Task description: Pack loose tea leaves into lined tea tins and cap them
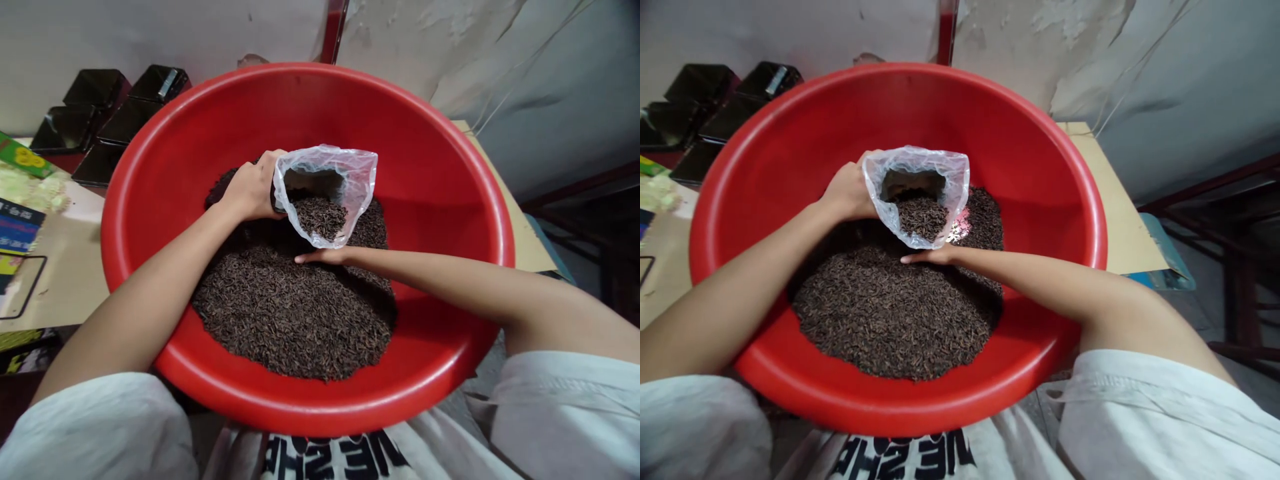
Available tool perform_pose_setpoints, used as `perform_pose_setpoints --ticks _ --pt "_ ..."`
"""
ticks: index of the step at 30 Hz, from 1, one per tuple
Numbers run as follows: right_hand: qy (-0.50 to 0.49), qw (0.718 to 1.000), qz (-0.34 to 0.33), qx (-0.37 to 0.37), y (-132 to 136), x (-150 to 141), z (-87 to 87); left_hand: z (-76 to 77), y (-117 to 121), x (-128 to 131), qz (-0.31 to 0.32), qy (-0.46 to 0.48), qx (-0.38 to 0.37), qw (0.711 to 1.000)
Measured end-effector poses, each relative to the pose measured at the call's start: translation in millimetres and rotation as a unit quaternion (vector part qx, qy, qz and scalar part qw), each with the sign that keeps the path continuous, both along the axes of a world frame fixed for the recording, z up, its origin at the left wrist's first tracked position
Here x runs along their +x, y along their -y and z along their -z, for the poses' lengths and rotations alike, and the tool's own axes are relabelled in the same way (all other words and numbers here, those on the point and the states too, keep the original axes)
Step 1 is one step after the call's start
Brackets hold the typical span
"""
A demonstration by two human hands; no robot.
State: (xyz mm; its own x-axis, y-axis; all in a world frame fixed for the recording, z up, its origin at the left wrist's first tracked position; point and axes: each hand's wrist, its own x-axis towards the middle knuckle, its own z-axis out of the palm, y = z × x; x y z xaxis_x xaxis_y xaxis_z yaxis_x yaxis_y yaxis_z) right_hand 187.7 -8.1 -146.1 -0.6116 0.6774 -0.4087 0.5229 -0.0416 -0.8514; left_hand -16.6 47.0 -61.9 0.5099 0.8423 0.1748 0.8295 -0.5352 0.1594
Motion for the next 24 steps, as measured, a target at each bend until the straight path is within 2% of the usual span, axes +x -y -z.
perform_pose_setpoints --ticks 2,7,9,13,16,20,24 --pt "-0.018 0.999 -0.013 -0.047 4.1 -1.7 -5.3 -0.7 -1.8 -0.2 -0.004 -0.005 -0.002 1.0" --pt "-0.033 0.998 -0.042 -0.013 6.1 -1.7 -23.3 2.2 -7.3 -5.5 -0.022 -0.026 -0.008 0.999" --pt "-0.025 0.998 -0.048 -0.04 8.2 -2.9 -29.1 4.5 -9.0 -8.0 -0.032 -0.029 -0.007 0.999" --pt "0.044 0.99 -0.014 -0.132 16.0 -5.5 -36.3 6.4 -9.6 -10.1 -0.03 -0.028 0.0 0.999" --pt "0.05 0.988 0.025 -0.147 23.8 -6.0 -45.2 5.2 -8.3 -9.0 -0.027 -0.029 0.001 0.999" --pt "0.057 0.98 0.055 -0.183 36.7 -3.5 -69.4 3.8 -6.6 -6.4 -0.019 -0.027 -0.004 0.999" --pt "0.005 0.96 0.022 -0.278 49.2 3.4 -97.5 4.6 -5.4 -4.6 -0.007 -0.014 -0.001 1.0"
